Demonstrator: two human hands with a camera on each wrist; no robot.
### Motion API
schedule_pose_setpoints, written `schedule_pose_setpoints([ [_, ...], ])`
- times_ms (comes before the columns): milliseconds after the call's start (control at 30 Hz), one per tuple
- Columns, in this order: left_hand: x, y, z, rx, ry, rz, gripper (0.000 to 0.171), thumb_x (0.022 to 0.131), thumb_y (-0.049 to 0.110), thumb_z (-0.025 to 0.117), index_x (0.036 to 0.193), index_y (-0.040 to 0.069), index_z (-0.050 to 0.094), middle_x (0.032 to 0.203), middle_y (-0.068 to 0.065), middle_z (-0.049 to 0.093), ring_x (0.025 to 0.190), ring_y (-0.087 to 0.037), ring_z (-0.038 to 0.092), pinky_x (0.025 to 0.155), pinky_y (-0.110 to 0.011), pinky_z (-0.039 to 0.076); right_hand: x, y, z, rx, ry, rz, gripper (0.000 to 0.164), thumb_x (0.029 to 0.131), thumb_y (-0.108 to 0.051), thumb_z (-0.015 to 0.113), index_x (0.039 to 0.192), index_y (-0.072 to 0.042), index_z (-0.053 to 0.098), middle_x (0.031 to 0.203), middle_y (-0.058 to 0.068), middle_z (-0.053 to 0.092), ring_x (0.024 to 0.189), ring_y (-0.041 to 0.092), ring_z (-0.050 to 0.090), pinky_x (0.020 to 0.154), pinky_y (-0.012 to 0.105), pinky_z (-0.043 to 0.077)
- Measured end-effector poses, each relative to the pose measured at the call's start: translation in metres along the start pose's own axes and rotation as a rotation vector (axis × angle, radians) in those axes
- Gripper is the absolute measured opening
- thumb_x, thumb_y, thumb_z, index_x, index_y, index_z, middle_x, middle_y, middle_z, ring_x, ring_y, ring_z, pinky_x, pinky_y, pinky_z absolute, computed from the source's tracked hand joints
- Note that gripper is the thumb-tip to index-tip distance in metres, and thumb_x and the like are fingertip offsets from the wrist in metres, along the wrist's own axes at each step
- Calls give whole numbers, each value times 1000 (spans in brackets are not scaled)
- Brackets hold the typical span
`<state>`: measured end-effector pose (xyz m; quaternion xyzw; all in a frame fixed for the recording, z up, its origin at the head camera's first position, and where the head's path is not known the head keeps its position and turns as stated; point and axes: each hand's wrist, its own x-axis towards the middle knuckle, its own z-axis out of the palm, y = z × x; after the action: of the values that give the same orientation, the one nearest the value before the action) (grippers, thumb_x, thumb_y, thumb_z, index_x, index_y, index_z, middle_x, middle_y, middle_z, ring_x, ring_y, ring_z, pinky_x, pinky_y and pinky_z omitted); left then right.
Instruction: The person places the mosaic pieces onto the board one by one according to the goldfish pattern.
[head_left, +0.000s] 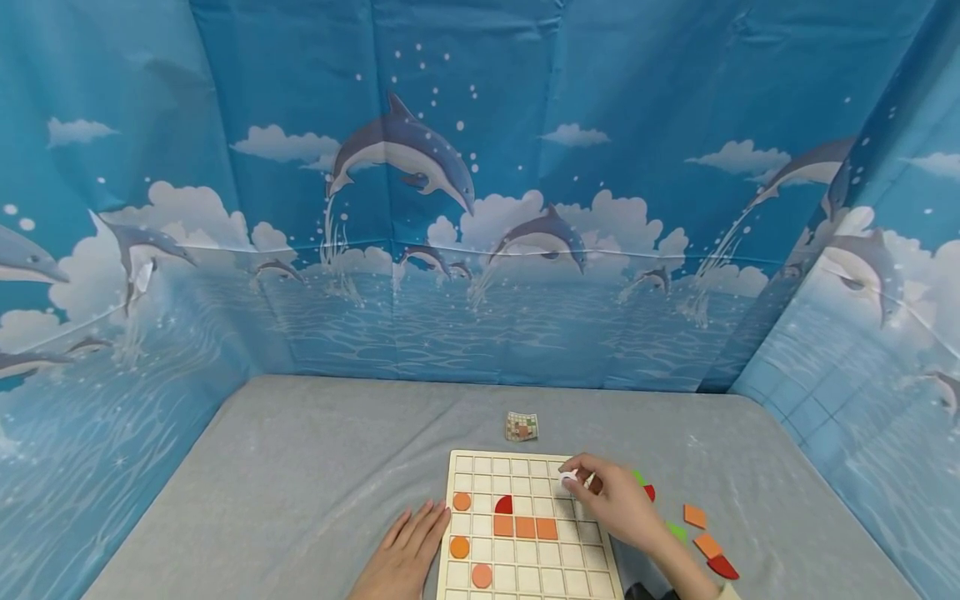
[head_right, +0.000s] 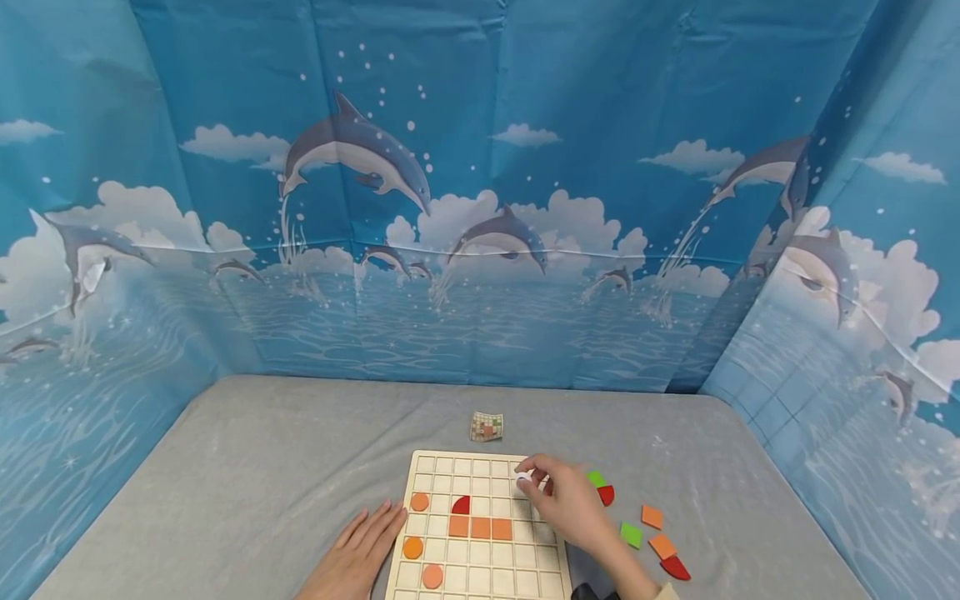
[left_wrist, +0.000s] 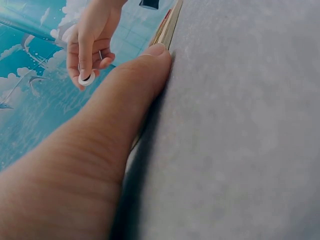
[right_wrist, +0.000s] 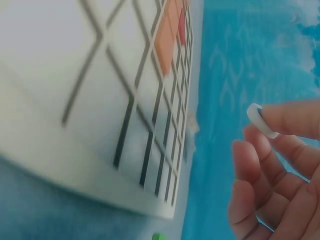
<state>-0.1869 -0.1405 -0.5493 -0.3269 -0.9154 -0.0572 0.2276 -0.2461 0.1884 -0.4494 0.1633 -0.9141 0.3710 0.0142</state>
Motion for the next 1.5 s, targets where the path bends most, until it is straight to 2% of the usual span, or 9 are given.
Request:
schedule_pose_setpoints([
  [167,0,1,0,-3,7,0,105,77,82,42,146,3,34,146,-9,39,133,-23,35,108,-31,9,-6,-9,6,9,-48,-18,20,93,-28,63,104,-13,69,77,-8,55,58,8,49,47,26,41],
  [333,0,1,0,-2,9,-1,105,77,82,42,146,3,34,146,-9,39,133,-23,35,108,-31,9,-10,-14,14,43,-113,-55,22,91,-28,65,105,-13,71,80,-9,56,60,7,50,48,26,42],
  [467,-1,1,1,2,4,-3,105,77,82,40,146,3,34,146,-9,39,133,-23,35,108,-31,9,-13,-17,21,60,-151,-88,16,88,-30,69,96,-17,72,77,-11,58,56,6,50,48,25,42],
  [600,-1,1,0,-1,7,2,107,76,84,39,146,3,34,145,-10,40,132,-24,36,108,-31,9,-16,-21,29,73,-173,-85,9,84,-31,73,86,-23,70,70,-14,56,55,5,47,47,24,40],
  [833,1,0,-2,-5,0,1,109,75,85,39,146,3,33,146,-10,38,133,-25,36,109,-31,8,-14,-31,41,94,-234,-69,15,78,-27,79,76,-25,64,64,-13,54,54,3,45,49,21,40],
  [1067,2,1,-4,-1,-12,-3,110,74,85,39,146,3,33,147,-10,38,133,-24,35,108,-31,8,-12,-37,50,75,-226,-118,16,78,-26,79,75,-24,64,63,-14,53,53,2,45,49,21,39],
  [1267,2,1,-4,0,-6,-1,111,73,86,40,146,3,34,147,-9,38,134,-23,35,106,-33,12,-14,-40,56,36,-241,-117,12,81,-20,77,76,-22,66,63,-17,53,54,1,44,50,20,37],
  [1500,1,2,-4,-1,-17,-5,111,73,86,39,147,3,33,147,-9,38,134,-23,34,106,-33,11,-14,-42,62,9,-240,-124,11,82,-19,75,76,-21,67,64,-18,52,53,0,43,50,21,37],
])
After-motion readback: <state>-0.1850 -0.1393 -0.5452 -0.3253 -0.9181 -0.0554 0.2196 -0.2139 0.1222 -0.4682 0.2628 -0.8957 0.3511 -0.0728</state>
